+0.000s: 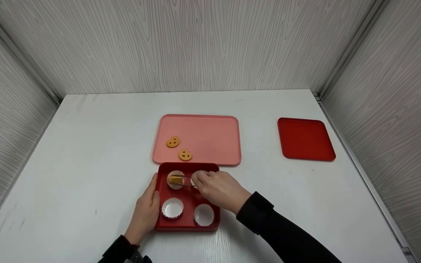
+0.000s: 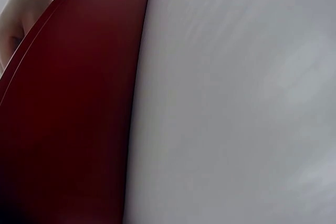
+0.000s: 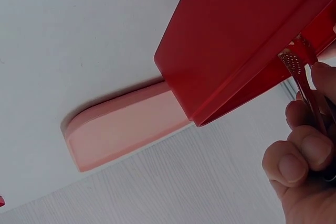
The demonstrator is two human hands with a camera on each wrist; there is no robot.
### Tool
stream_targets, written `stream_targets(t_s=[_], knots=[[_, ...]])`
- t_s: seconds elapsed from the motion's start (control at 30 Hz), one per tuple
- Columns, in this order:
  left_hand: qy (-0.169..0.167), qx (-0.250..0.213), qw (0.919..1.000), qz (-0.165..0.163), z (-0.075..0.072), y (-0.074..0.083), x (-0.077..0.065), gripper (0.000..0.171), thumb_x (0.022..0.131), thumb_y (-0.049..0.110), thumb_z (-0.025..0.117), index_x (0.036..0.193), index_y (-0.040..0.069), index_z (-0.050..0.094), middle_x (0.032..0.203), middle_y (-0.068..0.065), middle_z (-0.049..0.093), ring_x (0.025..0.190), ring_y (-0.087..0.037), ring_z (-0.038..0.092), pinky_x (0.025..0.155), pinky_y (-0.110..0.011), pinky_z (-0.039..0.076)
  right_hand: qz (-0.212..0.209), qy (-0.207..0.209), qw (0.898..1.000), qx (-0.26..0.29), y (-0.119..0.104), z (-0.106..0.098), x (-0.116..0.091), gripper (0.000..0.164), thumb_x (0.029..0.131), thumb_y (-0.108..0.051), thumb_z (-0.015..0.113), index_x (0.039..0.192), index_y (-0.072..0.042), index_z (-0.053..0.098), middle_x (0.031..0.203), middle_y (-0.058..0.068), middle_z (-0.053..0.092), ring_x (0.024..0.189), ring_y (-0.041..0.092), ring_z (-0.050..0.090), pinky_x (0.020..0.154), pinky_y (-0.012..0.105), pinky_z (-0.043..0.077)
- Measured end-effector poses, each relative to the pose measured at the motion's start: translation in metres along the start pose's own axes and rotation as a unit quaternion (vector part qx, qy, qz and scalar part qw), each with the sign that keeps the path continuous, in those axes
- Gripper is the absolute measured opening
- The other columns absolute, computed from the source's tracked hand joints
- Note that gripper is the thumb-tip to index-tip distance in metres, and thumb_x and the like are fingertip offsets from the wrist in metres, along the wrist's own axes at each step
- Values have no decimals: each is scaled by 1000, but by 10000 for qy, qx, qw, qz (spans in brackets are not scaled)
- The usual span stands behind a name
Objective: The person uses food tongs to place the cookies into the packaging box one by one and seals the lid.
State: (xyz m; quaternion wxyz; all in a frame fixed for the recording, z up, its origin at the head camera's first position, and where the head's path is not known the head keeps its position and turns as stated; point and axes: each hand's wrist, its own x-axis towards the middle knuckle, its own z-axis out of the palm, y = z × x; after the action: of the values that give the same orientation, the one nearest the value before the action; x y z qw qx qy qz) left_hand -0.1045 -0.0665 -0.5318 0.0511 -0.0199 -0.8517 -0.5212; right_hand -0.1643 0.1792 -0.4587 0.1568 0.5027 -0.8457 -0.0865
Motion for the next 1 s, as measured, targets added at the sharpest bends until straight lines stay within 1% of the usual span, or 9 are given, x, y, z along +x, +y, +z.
stream_targets(t_s=[0.2, 0.33, 0.43, 0.53, 0.67, 0.9, 1.0], knots=[[0, 16, 10000, -27, 0, 0, 0, 56, 107, 2, 37, 161, -2, 24, 165, -17, 31, 151, -30, 30, 122, -48, 29, -3, 56, 10000, 21, 1, 0, -2, 54, 86, -10, 83, 137, -7, 65, 109, 7, 68, 71, 14, 59, 60, 24, 56], [7, 29, 10000, -14, 0, 0, 0, 56, 106, 2, 37, 161, -2, 24, 165, -17, 31, 151, -30, 30, 122, -48, 29, -5, 120, 9999, 24, 1, -1, -2, 54, 86, -9, 82, 137, -8, 65, 105, 7, 68, 69, 14, 57, 58, 24, 55], [-3, -14, 10000, -13, 0, 0, 0, 57, 106, 3, 37, 161, -1, 23, 165, -15, 30, 151, -27, 29, 122, -46, 29, -29, 163, 9999, -23, 2, 0, -2, 51, 87, -8, 81, 135, -6, 65, 96, 6, 65, 64, 13, 53, 55, 22, 52], [-30, -41, 10000, -32, -1, 0, -1, 57, 106, 4, 36, 162, 1, 23, 166, -14, 29, 152, -25, 28, 122, -45, 29, -34, 224, 9997, -70, 3, -1, -2, 48, 87, -7, 80, 133, -5, 65, 87, 5, 60, 59, 12, 46, 51, 20, 45], [-25, -46, 10000, -14, -1, 0, -2, 57, 106, 4, 36, 162, 1, 23, 166, -14, 30, 151, -25, 28, 122, -46, 30, 0, 260, 9997, -42, 4, 0, -2, 47, 88, -7, 79, 133, -5, 64, 81, 3, 55, 56, 10, 39, 48, 19, 39], [-19, -36, 10000, -63, 1, 0, -1, 57, 107, 4, 36, 162, 2, 23, 166, -14, 30, 152, -26, 28, 123, -46, 28, 137, 263, 9995, 130, 7, -2, -4, 47, 89, -11, 79, 133, -7, 65, 79, 2, 53, 55, 10, 42, 46, 20, 38], [-11, -34, 10000, -59, 1, -1, -1, 57, 106, 4, 37, 162, 1, 24, 166, -14, 30, 152, -28, 28, 123, -47, 28, 176, 274, 9992, 232, 9, -3, -5, 47, 88, -10, 79, 133, -8, 65, 78, 2, 53, 55, 10, 42, 46, 20, 38]])
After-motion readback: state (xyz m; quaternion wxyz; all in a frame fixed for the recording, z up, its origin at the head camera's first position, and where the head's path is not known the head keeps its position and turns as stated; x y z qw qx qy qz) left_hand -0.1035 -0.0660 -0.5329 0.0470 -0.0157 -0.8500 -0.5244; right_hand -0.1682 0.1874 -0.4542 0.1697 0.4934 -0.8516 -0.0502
